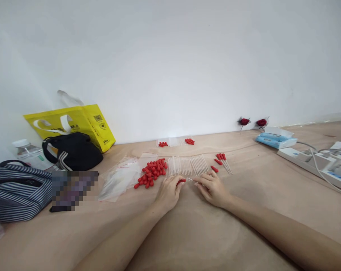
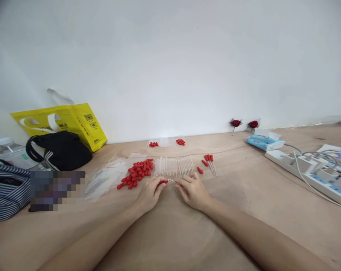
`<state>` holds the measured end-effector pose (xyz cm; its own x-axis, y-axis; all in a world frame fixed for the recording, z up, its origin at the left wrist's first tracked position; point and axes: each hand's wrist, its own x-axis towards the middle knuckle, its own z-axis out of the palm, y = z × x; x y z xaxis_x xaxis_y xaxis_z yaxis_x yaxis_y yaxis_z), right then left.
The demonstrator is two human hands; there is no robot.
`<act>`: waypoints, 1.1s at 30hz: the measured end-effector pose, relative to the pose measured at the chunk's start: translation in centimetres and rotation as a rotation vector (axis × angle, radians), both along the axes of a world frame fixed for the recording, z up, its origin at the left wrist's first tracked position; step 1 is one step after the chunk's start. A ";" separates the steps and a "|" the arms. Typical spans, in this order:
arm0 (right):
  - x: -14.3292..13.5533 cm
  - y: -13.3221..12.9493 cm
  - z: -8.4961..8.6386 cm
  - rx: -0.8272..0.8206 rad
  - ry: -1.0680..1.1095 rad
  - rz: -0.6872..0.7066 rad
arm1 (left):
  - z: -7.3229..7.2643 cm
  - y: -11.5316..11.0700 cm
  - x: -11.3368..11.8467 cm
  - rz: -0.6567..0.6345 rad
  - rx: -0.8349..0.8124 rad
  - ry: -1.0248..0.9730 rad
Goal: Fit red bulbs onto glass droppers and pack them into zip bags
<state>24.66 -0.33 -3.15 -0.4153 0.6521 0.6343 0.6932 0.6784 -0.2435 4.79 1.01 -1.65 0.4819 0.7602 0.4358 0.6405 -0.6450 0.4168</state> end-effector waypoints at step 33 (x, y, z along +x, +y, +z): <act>-1.0 -0.3 0.7 -0.031 -0.083 0.167 | 0.4 -1.0 -0.2 -0.176 0.151 0.076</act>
<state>23.71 -0.65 -2.41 -0.5692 0.5888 0.5739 0.5902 0.7786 -0.2134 4.59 0.00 -1.23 0.6370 0.5906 0.4955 0.5383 -0.8008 0.2625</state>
